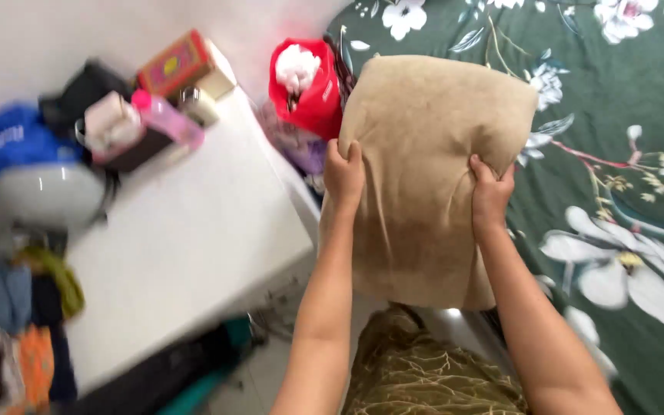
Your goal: The person moves several pillows from a chair to a bed, arranging them against the wall. Then the person uses a broom to sweep the bed surface repeatedly. Finally, the person adjusts a pile of clothes on a chair.
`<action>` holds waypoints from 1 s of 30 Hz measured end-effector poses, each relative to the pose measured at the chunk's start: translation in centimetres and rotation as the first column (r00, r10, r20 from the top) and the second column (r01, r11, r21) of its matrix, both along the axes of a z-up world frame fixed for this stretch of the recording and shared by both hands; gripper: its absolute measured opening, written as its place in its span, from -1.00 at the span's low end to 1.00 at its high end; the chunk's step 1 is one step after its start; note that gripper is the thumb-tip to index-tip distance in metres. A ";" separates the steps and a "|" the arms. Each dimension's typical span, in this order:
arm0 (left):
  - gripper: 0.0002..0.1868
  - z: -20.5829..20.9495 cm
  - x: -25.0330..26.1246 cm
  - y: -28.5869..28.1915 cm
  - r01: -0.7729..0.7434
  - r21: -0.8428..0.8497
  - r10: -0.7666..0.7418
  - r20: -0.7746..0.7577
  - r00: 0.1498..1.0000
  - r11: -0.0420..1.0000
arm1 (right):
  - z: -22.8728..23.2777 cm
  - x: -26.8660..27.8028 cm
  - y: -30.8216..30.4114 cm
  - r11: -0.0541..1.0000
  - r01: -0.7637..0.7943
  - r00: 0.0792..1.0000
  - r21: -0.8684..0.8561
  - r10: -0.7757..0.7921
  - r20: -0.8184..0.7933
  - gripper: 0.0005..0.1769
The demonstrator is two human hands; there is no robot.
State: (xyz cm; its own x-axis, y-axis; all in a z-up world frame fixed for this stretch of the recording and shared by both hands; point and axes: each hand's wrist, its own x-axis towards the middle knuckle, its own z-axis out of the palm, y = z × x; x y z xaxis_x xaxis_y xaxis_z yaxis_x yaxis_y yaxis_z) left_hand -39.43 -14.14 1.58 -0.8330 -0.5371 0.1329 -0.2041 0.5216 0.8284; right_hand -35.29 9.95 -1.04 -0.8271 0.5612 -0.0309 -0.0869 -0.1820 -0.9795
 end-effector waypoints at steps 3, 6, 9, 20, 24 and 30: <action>-0.62 -1.1 -7.6 -2.4 0.038 -0.025 -0.036 0.059 0.998 0.999 | 0.2 -5.2 -2.7 0.995 0.084 0.995 -0.047 -0.081 0.050 -0.51; -0.60 1.2 -14.1 -3.1 0.097 -0.033 -0.096 0.039 0.995 0.995 | -0.5 -10.4 -4.2 0.987 0.144 0.988 -0.073 -0.138 0.072 -0.46; -0.62 2.0 -19.9 -3.4 0.160 -0.045 -0.157 0.066 0.985 0.986 | 1.8 -14.8 -5.6 0.977 0.204 0.977 -0.068 -0.199 0.073 -0.23; -0.65 -0.6 -42.9 -2.0 0.270 -0.191 -0.251 0.114 0.961 0.944 | -3.3 -32.7 -5.7 0.937 0.331 0.936 -0.111 -0.311 0.164 -0.44; -0.70 -1.7 -49.9 -1.9 0.284 -0.193 -0.265 0.116 0.957 0.939 | -3.0 -38.6 -6.1 0.925 0.360 0.924 -0.124 -0.335 0.184 -0.45; -0.68 -2.4 -62.4 -1.0 0.288 -0.415 -0.283 0.076 0.956 0.863 | -2.8 -48.6 -5.9 0.894 0.429 0.899 -0.127 -0.409 0.155 -0.42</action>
State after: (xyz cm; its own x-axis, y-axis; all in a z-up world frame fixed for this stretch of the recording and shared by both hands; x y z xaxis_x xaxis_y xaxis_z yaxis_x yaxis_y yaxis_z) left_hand -101.86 -15.16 -0.81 -0.9444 -0.1722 0.2799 -0.0022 0.8550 0.5186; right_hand -83.92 4.04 -3.86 -0.5003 0.8347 -0.2300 -0.0713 -0.3045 -0.9498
